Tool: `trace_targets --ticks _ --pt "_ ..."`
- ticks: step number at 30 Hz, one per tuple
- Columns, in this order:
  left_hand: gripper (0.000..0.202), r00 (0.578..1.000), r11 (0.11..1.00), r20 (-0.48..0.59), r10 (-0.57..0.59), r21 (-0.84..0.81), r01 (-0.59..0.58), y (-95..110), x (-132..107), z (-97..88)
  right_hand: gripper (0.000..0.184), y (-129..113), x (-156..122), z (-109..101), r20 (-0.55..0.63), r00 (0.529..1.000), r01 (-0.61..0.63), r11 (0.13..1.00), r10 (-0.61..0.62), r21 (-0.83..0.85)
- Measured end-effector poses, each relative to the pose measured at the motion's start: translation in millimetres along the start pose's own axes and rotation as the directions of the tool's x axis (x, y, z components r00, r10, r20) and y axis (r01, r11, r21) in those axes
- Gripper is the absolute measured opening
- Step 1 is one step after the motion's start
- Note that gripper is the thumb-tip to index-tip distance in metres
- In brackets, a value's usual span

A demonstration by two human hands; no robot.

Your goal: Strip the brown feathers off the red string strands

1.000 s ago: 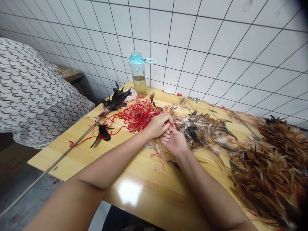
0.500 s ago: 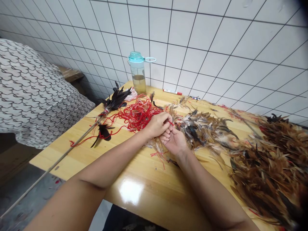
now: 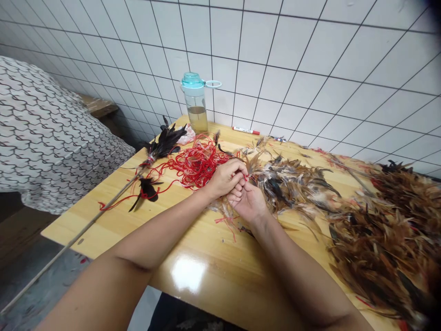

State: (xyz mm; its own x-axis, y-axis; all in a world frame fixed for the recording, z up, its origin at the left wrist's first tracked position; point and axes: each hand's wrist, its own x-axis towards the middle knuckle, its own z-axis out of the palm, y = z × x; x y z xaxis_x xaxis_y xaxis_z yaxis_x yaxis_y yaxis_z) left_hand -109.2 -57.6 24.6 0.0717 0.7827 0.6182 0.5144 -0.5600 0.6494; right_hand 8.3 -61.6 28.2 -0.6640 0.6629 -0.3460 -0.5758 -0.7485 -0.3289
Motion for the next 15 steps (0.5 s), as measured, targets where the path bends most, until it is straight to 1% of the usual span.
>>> trace_targets --ticks 3,5,8,11,13,15 --pt "0.018 1.000 0.999 0.012 -0.002 -0.036 0.002 0.7 -0.2 -0.6 0.035 0.6 -1.6 3.3 -0.029 1.000 0.002 1.000 -0.002 -0.002" --pt "0.018 0.999 0.997 0.022 -0.041 -0.069 0.043 -0.6 -0.8 -0.2 0.035 0.9 -2.4 4.9 -0.042 0.999 -0.007 1.000 0.007 0.005" --pt "0.015 0.986 0.974 0.062 -0.151 -0.160 0.160 -4.9 -2.2 1.7 0.035 1.0 -3.1 5.7 -0.056 0.998 -0.033 0.999 0.035 0.027" --pt "0.012 0.956 0.916 0.125 -0.266 -0.277 0.291 -9.4 -3.8 4.5 0.035 0.8 -3.1 5.6 -0.067 0.995 -0.068 0.996 0.072 0.050" --pt "0.011 0.938 0.879 0.152 -0.311 -0.329 0.344 -11.5 -4.3 6.0 0.036 1.1 -2.7 5.2 -0.077 0.993 -0.090 0.994 0.094 0.058" --pt "0.010 0.924 0.852 0.155 -0.349 -0.359 0.382 -13.1 -4.2 6.9 0.037 1.5 -1.8 4.4 -0.089 0.989 -0.112 0.993 0.115 0.042"
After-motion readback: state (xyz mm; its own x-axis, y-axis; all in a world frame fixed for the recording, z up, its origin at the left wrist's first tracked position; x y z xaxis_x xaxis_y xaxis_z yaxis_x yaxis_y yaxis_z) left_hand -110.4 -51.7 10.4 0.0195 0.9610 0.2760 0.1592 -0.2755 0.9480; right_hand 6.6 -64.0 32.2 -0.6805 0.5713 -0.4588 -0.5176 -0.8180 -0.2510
